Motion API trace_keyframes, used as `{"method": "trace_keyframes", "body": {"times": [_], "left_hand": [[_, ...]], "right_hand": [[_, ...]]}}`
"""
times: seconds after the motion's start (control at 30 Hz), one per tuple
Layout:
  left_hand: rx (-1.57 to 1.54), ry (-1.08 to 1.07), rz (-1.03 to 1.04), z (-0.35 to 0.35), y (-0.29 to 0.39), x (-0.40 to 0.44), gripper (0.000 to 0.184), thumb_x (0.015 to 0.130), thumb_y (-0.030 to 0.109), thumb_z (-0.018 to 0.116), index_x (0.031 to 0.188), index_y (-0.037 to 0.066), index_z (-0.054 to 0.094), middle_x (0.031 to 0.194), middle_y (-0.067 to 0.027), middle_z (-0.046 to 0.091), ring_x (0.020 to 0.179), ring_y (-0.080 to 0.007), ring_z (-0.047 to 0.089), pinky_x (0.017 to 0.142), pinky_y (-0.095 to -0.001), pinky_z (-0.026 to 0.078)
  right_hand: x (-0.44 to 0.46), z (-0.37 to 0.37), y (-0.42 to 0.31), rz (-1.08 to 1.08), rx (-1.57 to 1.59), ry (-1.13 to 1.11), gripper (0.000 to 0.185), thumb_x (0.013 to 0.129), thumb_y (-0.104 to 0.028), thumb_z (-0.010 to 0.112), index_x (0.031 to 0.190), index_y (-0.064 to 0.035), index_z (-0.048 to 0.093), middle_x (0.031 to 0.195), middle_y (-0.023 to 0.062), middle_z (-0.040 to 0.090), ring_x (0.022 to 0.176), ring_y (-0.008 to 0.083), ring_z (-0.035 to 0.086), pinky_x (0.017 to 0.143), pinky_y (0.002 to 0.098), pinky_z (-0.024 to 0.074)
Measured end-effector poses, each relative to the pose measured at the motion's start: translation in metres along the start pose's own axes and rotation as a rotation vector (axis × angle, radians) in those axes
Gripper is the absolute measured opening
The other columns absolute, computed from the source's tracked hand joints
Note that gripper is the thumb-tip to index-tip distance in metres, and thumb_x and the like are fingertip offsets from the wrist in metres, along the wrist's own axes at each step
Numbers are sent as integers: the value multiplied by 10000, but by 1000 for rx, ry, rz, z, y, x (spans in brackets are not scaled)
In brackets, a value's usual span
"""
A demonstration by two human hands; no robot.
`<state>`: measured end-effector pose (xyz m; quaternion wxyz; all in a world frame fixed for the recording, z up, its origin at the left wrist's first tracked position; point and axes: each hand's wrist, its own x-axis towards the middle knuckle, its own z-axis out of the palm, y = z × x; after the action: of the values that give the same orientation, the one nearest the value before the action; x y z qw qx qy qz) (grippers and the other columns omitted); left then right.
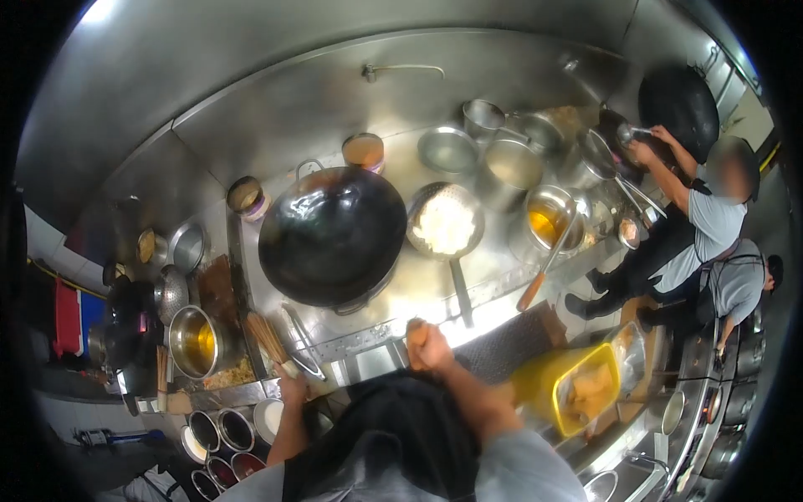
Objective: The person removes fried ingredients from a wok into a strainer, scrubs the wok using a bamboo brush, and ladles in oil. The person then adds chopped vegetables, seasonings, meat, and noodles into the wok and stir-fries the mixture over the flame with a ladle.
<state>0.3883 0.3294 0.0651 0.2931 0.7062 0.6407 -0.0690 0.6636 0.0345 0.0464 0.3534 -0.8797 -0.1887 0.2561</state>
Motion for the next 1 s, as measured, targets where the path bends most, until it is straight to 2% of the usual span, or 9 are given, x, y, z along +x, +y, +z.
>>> {"method": "trace_keyframes", "body": {"times": [0.2,0.33,0.4,0.47,0.6,0.67,0.77,0.83,1.0], "left_hand": [[84,274,241,-5,5,-9,805,800,223,663,1505,44,320,1277,-305,544,1177,-429,558,989,-500,456],[-62,727,594,3,58,-54,382,784,45,599,1159,-24,610,1164,-224,595,1098,-405,575,957,-488,459],[-217,644,888,20,114,-83,332,781,-16,584,1107,-11,647,1115,-201,617,1079,-362,591,946,-449,470],[-469,208,914,57,189,-129,298,789,-40,594,1073,5,671,1092,-184,642,1050,-318,617,914,-391,492],[-503,-296,1195,138,341,-232,210,880,78,659,1084,35,688,939,-158,717,854,-264,708,773,-339,549],[-369,-345,1259,184,398,-264,378,887,201,665,1227,40,626,1125,-198,674,1017,-329,666,887,-382,522],[-39,-372,1306,230,457,-300,663,866,276,657,1454,70,433,1296,-257,579,1190,-389,576,1011,-441,456],[36,-437,1299,264,475,-303,685,862,243,640,1480,80,392,1289,-271,579,1189,-396,576,1008,-453,457],[130,-496,1116,287,485,-292,650,856,110,547,1485,94,384,1247,-277,603,1162,-420,582,997,-478,460]], "right_hand": [[-31,-44,-6,-98,-237,208,572,802,-227,728,1293,-32,507,1199,203,550,1154,406,505,1005,455,425],[-13,-92,21,-111,-183,654,499,858,-277,688,1219,17,509,1056,232,591,993,424,585,885,502,477],[41,-68,86,178,304,413,443,901,-322,691,1149,6,525,935,162,608,843,298,623,760,449,532],[47,-94,91,369,1155,-292,452,948,-363,645,1175,3,506,800,93,597,649,190,602,555,347,531],[33,-111,80,364,925,11,421,982,-321,574,1187,45,537,823,121,621,605,159,582,466,307,474],[47,-100,125,-106,651,109,637,950,-395,603,1359,64,438,1048,203,664,863,289,649,780,374,534],[28,-128,162,-19,588,128,691,947,-423,602,1395,65,407,1103,203,658,987,340,629,914,391,493],[5,-138,210,130,405,156,668,956,-335,606,1452,33,351,1036,120,659,774,149,620,703,309,531],[-112,-180,313,412,1010,136,382,949,-250,633,1260,-55,528,791,53,616,606,159,587,489,304,484]]}}
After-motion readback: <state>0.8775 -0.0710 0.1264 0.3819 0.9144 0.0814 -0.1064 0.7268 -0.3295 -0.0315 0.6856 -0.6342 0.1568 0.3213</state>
